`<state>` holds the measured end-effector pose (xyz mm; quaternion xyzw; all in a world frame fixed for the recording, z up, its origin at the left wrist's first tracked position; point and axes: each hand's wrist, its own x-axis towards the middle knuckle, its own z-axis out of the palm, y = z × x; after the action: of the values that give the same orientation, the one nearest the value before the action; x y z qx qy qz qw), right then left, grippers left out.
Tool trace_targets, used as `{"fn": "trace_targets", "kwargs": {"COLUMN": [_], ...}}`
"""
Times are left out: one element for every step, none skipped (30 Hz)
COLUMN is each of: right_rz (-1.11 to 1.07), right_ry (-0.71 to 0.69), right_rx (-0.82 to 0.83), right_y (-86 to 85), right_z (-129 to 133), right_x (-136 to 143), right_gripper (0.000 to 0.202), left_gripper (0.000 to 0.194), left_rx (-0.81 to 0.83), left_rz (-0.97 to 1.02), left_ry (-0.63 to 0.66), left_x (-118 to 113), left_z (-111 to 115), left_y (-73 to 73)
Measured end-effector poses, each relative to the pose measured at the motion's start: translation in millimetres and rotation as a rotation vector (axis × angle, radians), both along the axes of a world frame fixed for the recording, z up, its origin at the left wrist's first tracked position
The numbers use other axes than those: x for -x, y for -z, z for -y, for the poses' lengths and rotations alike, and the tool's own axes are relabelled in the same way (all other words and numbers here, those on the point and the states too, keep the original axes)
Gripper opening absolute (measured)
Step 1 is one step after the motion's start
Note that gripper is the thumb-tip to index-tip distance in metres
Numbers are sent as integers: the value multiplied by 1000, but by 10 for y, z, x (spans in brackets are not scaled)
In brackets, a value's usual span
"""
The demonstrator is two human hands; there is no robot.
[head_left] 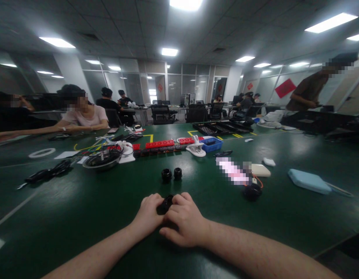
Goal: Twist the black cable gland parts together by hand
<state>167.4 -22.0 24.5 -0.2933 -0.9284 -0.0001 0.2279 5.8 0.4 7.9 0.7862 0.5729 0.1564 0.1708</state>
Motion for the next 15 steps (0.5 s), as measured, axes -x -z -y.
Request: {"fn": "trace_targets", "kwargs": {"right_rz": [5,3,-4,-14,-24,-32,-37,-39,-39,-37,-36,-35,-32,-29,-25], "right_ry": [17,36,57,79,100,119,136,152,168,184,201,218,235,252,266], "right_rx": [-1,-2,-3,-4,-5,-7,-8,-7,-7,-8,-10,-12,-11,-9,-5], "right_y": [3,7,11,13,15,14,12,9,5,0,-4,-7,-9,-11,-11], "right_z": [-9,-21,-35,-51,-69,-86,-103,-118,-131,-142,-151,-158,-164,-170,-174], "right_x": [-4,-9,-16,-26,-37,-48,-58,-67,-74,-79,-82,-83,-84,-86,-88], "right_gripper": [28,27,26,25,25,25,26,27,27,28,28,28,28,29,29], "left_gripper": [11,13,15,17,19,21,22,24,26,28,29,31,32,32,32], "left_rx": [-1,-1,-2,-5,-9,-12,-17,-21,-24,-24,-25,-23,-20,-17,-13], "left_rz": [9,21,32,40,41,37,30,25,24,26,30,32,35,37,36], "left_ry": [-4,-8,-9,-11,-13,-16,-14,-9,-4,1,3,4,4,3,5], "left_x": [6,13,21,29,36,40,42,43,42,40,37,36,34,34,34], "left_z": [-2,-5,-8,-12,-16,-19,-21,-21,-18,-14,-9,-2,5,12,19], "left_y": [3,8,13,19,24,27,27,25,20,12,4,-5,-14,-21,-28]}}
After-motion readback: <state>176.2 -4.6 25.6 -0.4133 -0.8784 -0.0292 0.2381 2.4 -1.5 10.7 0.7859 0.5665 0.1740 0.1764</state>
